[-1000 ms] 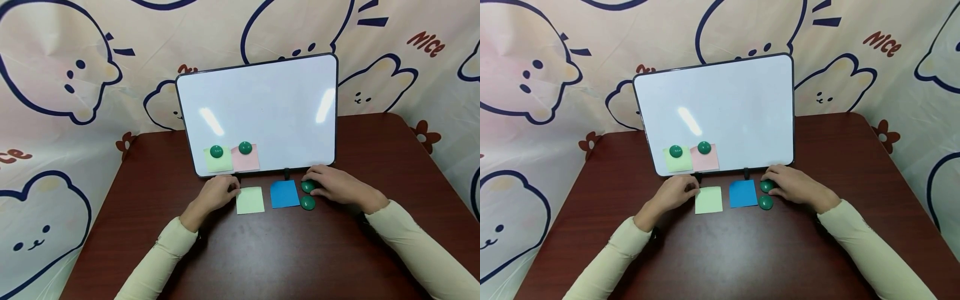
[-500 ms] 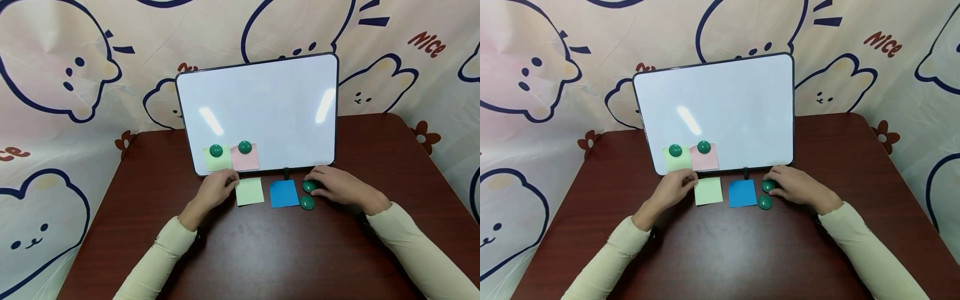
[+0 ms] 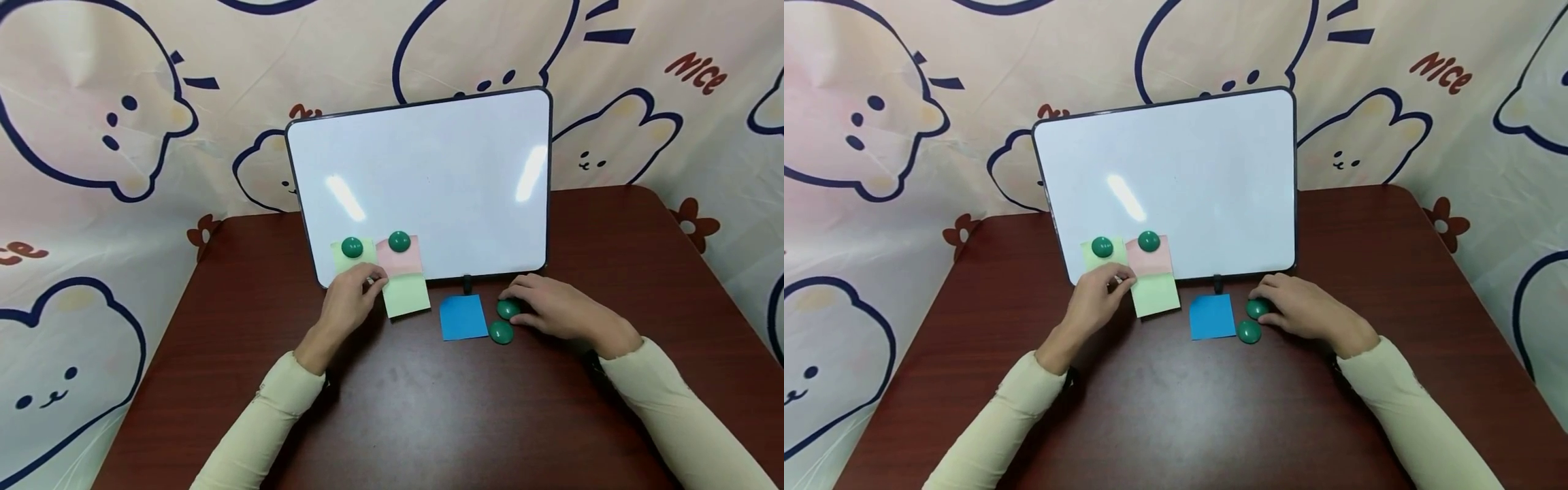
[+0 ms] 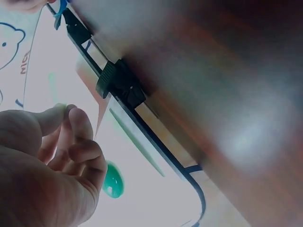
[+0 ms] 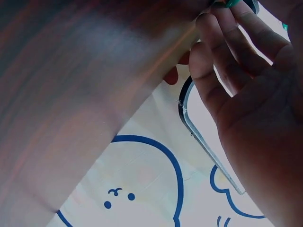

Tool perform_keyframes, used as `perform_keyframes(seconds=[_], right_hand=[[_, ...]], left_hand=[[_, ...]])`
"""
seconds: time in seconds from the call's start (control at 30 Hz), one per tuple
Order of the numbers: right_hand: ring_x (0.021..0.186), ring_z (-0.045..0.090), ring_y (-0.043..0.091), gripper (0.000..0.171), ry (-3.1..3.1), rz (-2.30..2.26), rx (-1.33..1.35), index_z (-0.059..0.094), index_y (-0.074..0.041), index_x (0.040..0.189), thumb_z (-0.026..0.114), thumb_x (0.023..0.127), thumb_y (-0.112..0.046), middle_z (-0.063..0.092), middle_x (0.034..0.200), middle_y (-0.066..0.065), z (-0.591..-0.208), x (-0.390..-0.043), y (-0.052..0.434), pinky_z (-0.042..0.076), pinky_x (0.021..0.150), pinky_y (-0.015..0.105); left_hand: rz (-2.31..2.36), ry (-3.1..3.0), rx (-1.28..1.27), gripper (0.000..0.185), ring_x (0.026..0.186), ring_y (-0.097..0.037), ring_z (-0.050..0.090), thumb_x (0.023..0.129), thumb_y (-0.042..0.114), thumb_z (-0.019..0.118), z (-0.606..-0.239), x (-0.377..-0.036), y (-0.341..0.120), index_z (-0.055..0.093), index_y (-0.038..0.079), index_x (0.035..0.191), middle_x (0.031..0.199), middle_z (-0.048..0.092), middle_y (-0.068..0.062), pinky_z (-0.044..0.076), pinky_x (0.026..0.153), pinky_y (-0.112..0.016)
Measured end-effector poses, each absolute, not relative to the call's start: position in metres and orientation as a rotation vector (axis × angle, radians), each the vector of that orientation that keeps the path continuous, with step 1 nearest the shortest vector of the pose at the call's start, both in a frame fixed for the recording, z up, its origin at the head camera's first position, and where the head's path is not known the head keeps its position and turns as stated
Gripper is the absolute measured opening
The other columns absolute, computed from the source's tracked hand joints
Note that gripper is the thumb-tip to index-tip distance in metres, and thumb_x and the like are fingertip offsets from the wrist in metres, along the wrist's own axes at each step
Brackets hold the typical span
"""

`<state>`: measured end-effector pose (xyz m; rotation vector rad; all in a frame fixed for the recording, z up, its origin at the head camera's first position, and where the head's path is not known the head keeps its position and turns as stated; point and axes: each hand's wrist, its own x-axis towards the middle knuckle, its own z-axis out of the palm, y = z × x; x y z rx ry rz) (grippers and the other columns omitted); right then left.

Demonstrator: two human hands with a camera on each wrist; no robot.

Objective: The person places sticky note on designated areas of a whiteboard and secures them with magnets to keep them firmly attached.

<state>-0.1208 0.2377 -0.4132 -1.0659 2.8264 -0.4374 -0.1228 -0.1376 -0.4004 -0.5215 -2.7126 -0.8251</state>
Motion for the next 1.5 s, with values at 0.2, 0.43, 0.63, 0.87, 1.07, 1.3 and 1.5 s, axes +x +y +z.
perform_keyframes(seconds=[0.2, 0.43, 0.63, 0.87, 1.07, 1.3, 1.5], right_hand=[[0.097, 0.058, 0.009, 0.036, 2.834, -0.414, -1.103, 0.068, -0.014, 0.118, 0.079, 0.086, -0.026, 0.063, 0.111, -0.003, -0.415, -0.121, 0.238, 0.054, 0.083, 0.034], [0.098, 0.058, 0.009, 0.035, 2.843, -0.407, -1.066, 0.068, -0.014, 0.118, 0.078, 0.087, -0.026, 0.062, 0.111, -0.004, -0.414, -0.119, 0.238, 0.054, 0.084, 0.034], [0.099, 0.059, 0.008, 0.036, 2.812, -0.373, -1.083, 0.068, -0.014, 0.119, 0.077, 0.087, -0.029, 0.063, 0.113, -0.004, -0.416, -0.112, 0.236, 0.055, 0.083, 0.032], [0.1, 0.059, 0.008, 0.036, 2.831, -0.374, -1.043, 0.067, -0.016, 0.12, 0.077, 0.088, -0.028, 0.063, 0.114, -0.006, -0.411, -0.117, 0.233, 0.055, 0.085, 0.034], [0.097, 0.058, 0.007, 0.035, 2.828, -0.367, -1.045, 0.067, -0.016, 0.12, 0.076, 0.089, -0.03, 0.062, 0.113, -0.007, -0.412, -0.118, 0.233, 0.053, 0.083, 0.031], [0.098, 0.057, 0.007, 0.035, 2.835, -0.389, -1.044, 0.067, -0.016, 0.119, 0.077, 0.088, -0.027, 0.061, 0.112, -0.007, -0.411, -0.118, 0.235, 0.054, 0.083, 0.031], [0.099, 0.057, 0.008, 0.035, 2.83, -0.376, -1.047, 0.067, -0.016, 0.12, 0.076, 0.088, -0.028, 0.061, 0.113, -0.006, -0.411, -0.119, 0.234, 0.054, 0.084, 0.033]], left_hand=[[-0.806, -2.675, -0.498, 0.006, 0.079, -0.016, 0.066, 0.095, 0.016, 0.069, -0.401, -0.126, -0.128, 0.071, 0.013, 0.099, 0.093, 0.072, -0.002, 0.053, 0.068, -0.032], [-0.888, -2.567, -0.512, 0.007, 0.078, -0.018, 0.065, 0.093, 0.014, 0.07, -0.396, -0.13, -0.123, 0.072, 0.01, 0.098, 0.093, 0.072, -0.005, 0.054, 0.067, -0.032], [-0.912, -2.573, -0.469, 0.006, 0.077, -0.018, 0.068, 0.092, 0.012, 0.071, -0.397, -0.125, -0.129, 0.074, 0.009, 0.097, 0.092, 0.073, -0.006, 0.053, 0.065, -0.03], [-0.93, -2.483, -0.516, 0.006, 0.076, -0.02, 0.069, 0.091, 0.008, 0.072, -0.395, -0.132, -0.126, 0.073, 0.007, 0.096, 0.091, 0.072, -0.008, 0.055, 0.064, -0.032], [-0.945, -2.415, -0.555, 0.006, 0.076, -0.022, 0.068, 0.092, 0.007, 0.07, -0.397, -0.14, -0.121, 0.072, 0.006, 0.098, 0.092, 0.071, -0.011, 0.055, 0.063, -0.032], [-0.968, -2.407, -0.527, 0.008, 0.076, -0.023, 0.068, 0.094, 0.008, 0.068, -0.396, -0.145, -0.118, 0.072, 0.005, 0.1, 0.096, 0.072, -0.012, 0.056, 0.063, -0.033], [-0.986, -2.459, -0.497, 0.009, 0.077, -0.022, 0.069, 0.095, 0.013, 0.068, -0.393, -0.15, -0.109, 0.072, 0.007, 0.1, 0.096, 0.072, -0.01, 0.054, 0.064, -0.032]])
